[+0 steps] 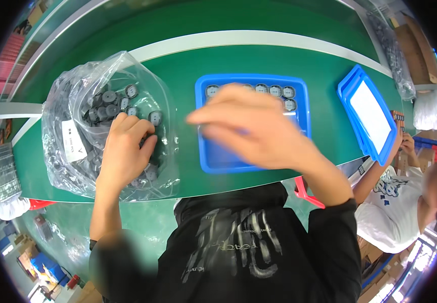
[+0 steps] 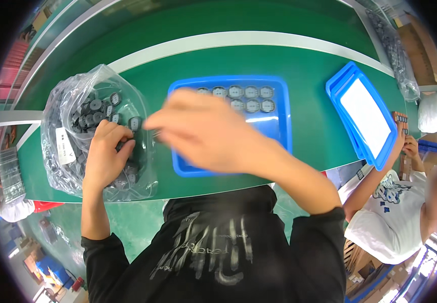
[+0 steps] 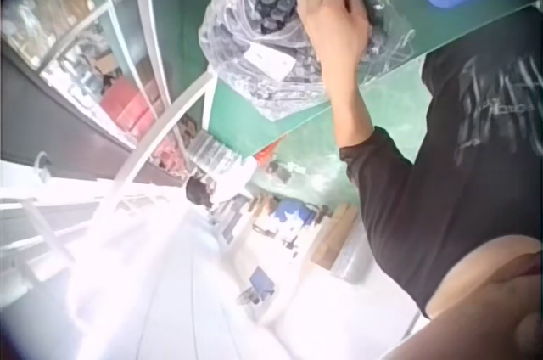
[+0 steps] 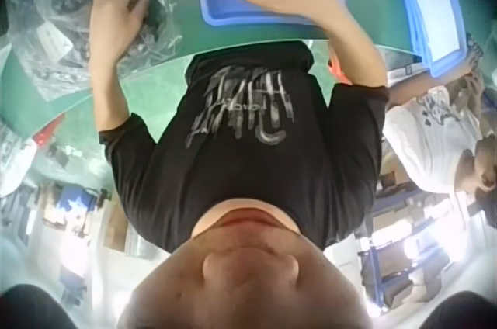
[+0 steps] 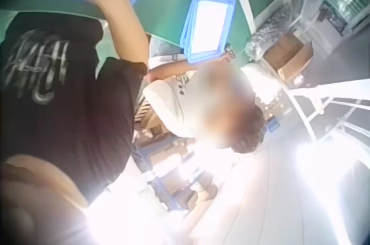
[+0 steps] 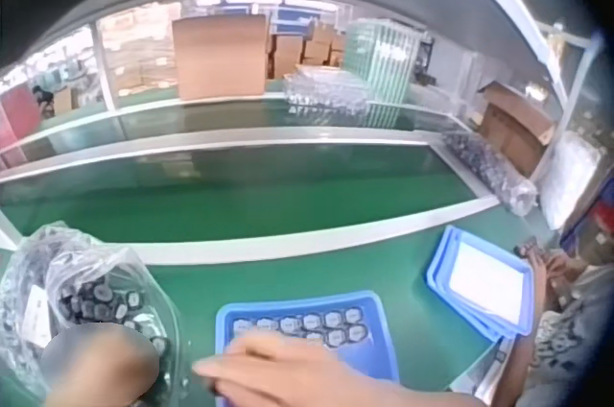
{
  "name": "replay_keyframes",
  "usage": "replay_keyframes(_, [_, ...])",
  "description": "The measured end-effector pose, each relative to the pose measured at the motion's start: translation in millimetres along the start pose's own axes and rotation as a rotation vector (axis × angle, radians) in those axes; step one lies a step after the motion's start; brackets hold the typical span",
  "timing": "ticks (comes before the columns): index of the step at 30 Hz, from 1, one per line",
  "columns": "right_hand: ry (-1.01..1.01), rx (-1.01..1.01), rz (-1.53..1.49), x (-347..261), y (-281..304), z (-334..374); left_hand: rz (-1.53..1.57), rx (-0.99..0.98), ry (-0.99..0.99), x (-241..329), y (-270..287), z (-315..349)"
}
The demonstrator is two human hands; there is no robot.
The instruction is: Sorting and arranging small circular electronic components into various plastic trays at a factory workbench.
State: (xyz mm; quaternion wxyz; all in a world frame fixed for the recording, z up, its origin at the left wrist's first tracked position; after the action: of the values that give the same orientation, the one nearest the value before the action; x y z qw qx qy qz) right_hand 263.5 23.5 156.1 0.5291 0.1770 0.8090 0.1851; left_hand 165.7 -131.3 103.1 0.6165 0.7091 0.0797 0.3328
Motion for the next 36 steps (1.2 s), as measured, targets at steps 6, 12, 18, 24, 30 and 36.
replay_keyframes(6, [-0.697, 0.728, -0.116, 81, 135, 180, -0.058, 0.066, -0.001, 15, -5, -9])
replay_keyframes(12, [-0.652, 0.603, 0.751, 71, 136, 240, -0.173, 0.082, 0.032, 15, -15, -26])
replay_keyframes(18, [-0.678, 0.635, 0.624, 74, 140, 252, -0.084, -0.036, 0.068, 15, -17, -25])
replay_keyframes(24, [-0.455, 0.359, 0.529, 65, 130, 237, -0.113, -0.036, -0.082, 25, -16, -26])
replay_keyframes(30, [-0.529, 0.405, 0.537, 70, 129, 243, -0.145, -0.028, -0.02, 19, -19, -19])
replay_keyframes(36, [-0.433, 0.379, 0.691, 55, 126, 233, -0.196, 0.02, -0.109, 29, -16, -11])
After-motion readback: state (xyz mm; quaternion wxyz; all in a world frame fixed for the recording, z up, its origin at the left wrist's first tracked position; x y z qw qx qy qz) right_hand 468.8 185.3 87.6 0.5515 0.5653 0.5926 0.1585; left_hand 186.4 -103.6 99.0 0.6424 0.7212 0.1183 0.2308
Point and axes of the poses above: each hand's wrist, its own z-axis away from the middle knuckle, its own y-axis out of the back of the hand, x = y × z, the point moved 10 cm from there along -z, towards the middle knuckle, and after that the axes turned 5 degrees about -z, right-handed, at the moved point
